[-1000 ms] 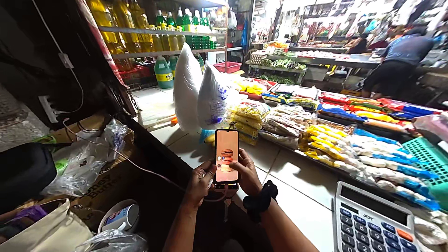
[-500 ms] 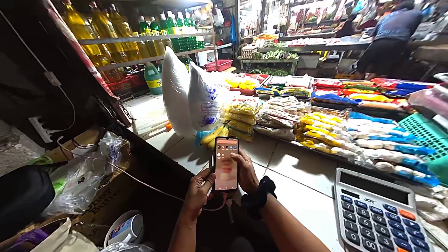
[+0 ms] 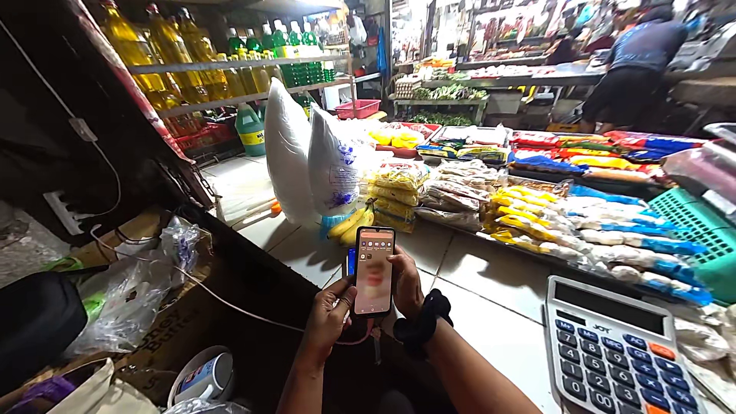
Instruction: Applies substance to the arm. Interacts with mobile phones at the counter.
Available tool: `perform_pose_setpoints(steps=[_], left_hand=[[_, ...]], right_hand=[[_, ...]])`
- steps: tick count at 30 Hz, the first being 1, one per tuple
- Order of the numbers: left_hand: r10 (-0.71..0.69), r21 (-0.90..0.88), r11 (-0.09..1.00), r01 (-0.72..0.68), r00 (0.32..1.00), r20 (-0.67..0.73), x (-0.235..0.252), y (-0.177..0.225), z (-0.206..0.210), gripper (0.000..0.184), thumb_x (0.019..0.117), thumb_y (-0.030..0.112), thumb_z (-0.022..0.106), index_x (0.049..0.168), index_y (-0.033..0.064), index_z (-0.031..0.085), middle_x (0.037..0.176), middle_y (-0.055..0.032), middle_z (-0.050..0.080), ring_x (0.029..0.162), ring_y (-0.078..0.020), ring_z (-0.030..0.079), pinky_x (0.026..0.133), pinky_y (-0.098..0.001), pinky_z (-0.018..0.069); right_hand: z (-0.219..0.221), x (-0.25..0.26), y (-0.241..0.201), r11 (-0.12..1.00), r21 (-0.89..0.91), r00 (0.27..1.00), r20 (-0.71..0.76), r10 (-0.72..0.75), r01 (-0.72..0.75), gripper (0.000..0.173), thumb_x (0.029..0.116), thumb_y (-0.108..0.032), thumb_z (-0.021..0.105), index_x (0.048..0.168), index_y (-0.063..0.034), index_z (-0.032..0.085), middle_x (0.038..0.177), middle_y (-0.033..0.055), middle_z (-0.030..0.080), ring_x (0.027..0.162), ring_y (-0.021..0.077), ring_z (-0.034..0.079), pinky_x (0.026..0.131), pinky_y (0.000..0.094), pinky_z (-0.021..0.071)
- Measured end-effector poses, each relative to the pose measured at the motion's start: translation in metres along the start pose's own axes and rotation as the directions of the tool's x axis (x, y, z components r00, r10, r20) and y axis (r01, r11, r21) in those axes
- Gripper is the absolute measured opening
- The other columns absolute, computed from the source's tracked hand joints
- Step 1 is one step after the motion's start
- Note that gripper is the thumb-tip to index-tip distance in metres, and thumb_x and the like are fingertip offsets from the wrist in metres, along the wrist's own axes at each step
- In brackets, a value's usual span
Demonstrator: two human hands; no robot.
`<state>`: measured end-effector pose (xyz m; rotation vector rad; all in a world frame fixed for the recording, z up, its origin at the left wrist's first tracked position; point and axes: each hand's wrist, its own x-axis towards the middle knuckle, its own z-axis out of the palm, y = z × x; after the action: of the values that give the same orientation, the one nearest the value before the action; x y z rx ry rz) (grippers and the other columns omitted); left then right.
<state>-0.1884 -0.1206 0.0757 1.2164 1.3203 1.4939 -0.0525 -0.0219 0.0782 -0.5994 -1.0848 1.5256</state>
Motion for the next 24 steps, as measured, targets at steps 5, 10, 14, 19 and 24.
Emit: perform_pose_setpoints(steps=[5,10,14,19,24], left_hand=[[0.027,0.017,0.999,-0.028,1.000,0.009,0.0007,0.0007,0.0044,0.027,0.1036,0.006,0.051,0.126,0.0002,0.066,0.095,-0.0009,0.073,0.054,-0.0004,0.053,0.045,-0.0159,0.0429],[0.041,0.039,0.998,-0.041,0.999,0.007,0.0013,-0.0003,0.0047,0.027,0.1029,0.006,0.052,0.125,0.0001,0.066,0.099,-0.0011,0.073,0.060,-0.0001,0.057,0.049,-0.0165,0.0456],[0.022,0.032,0.999,-0.021,1.000,-0.013,0.0010,-0.0010,0.0047,0.027,0.1035,0.006,0.052,0.126,-0.0001,0.066,0.100,-0.0018,0.073,0.056,-0.0002,0.056,0.046,-0.0159,0.0442],[0.002,0.015,1.000,-0.002,1.000,-0.014,0.0008,-0.0021,0.0046,0.028,0.1033,0.007,0.053,0.127,-0.0004,0.066,0.103,-0.0031,0.074,0.060,-0.0016,0.059,0.047,-0.0167,0.0453],[0.000,-0.008,1.000,0.000,1.000,-0.011,0.0012,-0.0045,0.0039,0.026,0.1034,0.007,0.053,0.125,-0.0005,0.067,0.105,-0.0035,0.074,0.066,-0.0019,0.063,0.053,-0.0170,0.0496]], right_hand=[[0.0026,-0.0029,-0.0058,0.998,-0.055,0.999,0.029,-0.034,0.036,0.034,0.0945,-0.011,0.062,0.123,0.0065,0.056,0.098,0.0067,0.073,0.087,0.0081,0.071,0.083,0.0255,0.0602],[0.0047,-0.0030,-0.0076,0.997,-0.069,1.000,0.014,-0.023,0.024,0.039,0.0918,-0.007,0.070,0.124,0.0072,0.055,0.098,0.0085,0.074,0.087,0.0102,0.073,0.082,0.0267,0.0617],[0.0008,-0.0016,-0.0044,0.999,-0.033,0.997,0.068,-0.041,0.043,0.037,0.1019,-0.022,0.051,0.127,0.0053,0.053,0.098,0.0057,0.072,0.087,0.0088,0.071,0.081,0.0275,0.0613],[0.0012,-0.0002,-0.0017,0.998,-0.054,1.000,-0.018,0.020,-0.021,0.046,0.1093,-0.024,0.025,0.129,0.0049,0.055,0.105,0.0098,0.069,0.094,0.0098,0.068,0.086,0.0289,0.0576],[0.0014,-0.0004,-0.0031,0.999,-0.054,0.999,0.035,0.003,-0.001,0.036,0.1021,-0.017,0.047,0.129,0.0063,0.052,0.102,0.0072,0.071,0.091,0.0082,0.070,0.084,0.0262,0.0597]])
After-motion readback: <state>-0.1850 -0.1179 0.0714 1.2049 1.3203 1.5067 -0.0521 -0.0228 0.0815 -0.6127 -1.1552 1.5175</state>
